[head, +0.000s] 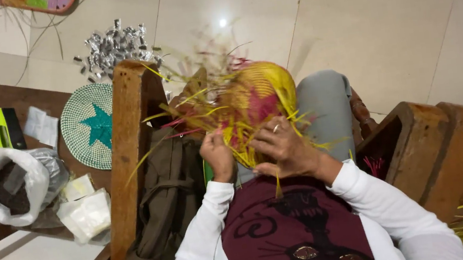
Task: A person is weaving colorful strips of material into a circular mat with a star pattern.
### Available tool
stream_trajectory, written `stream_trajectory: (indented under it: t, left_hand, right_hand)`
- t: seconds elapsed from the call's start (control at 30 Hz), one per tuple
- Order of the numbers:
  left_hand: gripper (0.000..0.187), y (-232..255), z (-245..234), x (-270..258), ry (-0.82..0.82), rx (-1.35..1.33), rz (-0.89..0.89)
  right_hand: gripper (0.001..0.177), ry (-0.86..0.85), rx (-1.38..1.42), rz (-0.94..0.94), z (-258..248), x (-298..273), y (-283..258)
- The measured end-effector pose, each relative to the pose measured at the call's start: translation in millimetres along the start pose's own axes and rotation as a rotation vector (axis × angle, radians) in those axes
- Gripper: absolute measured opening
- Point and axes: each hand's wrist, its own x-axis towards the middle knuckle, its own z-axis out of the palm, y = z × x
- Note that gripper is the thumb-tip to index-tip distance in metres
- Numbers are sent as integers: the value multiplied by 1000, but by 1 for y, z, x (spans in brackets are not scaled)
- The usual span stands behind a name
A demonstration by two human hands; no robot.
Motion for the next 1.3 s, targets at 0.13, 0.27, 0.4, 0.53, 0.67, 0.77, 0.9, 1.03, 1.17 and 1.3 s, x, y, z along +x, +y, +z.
stream_trajectory:
  t: [0.13, 0.27, 0.4, 0.53, 0.67, 0.77, 0.9, 1.03, 1.17, 1.3]
  left_hand:
    - [20, -15, -2, 2, 122, -33, -89]
    - [18, 1, -3, -6, 87, -23, -75]
    - [19, 8, 1, -13, -83, -51, -62]
    - [15, 49, 4, -17, -167, 97, 142]
    - [42, 38, 4, -16, -334, 346, 157]
    - [34, 11, 6, -11, -340, 247, 66]
    - [18, -1, 14, -8, -268, -16, -150]
    - [18, 10, 19, -12, -246, -76, -186]
    - [21, 26, 23, -10, -245, -77, -199]
    - [15, 50, 24, -9, -250, -322, -248]
  right_hand:
    - [43, -55, 7, -37, 5, -4, -2]
    - [34, -206, -112, -39, 7, -11, 7]
    - [37, -424, -314, 180, 16, -35, 32]
    - [35, -441, -275, 292, 23, -59, 52]
    - [29, -467, -69, 385, 24, -72, 54]
    - [24, -562, 49, 417, 29, -79, 55]
    - [31, -540, 373, 483, -13, -47, 44]
    - [26, -410, 425, 498, -54, 21, 18]
    - [20, -90, 205, 311, -25, 42, -3]
    - [5, -83, -141, -5, 53, 24, 29]
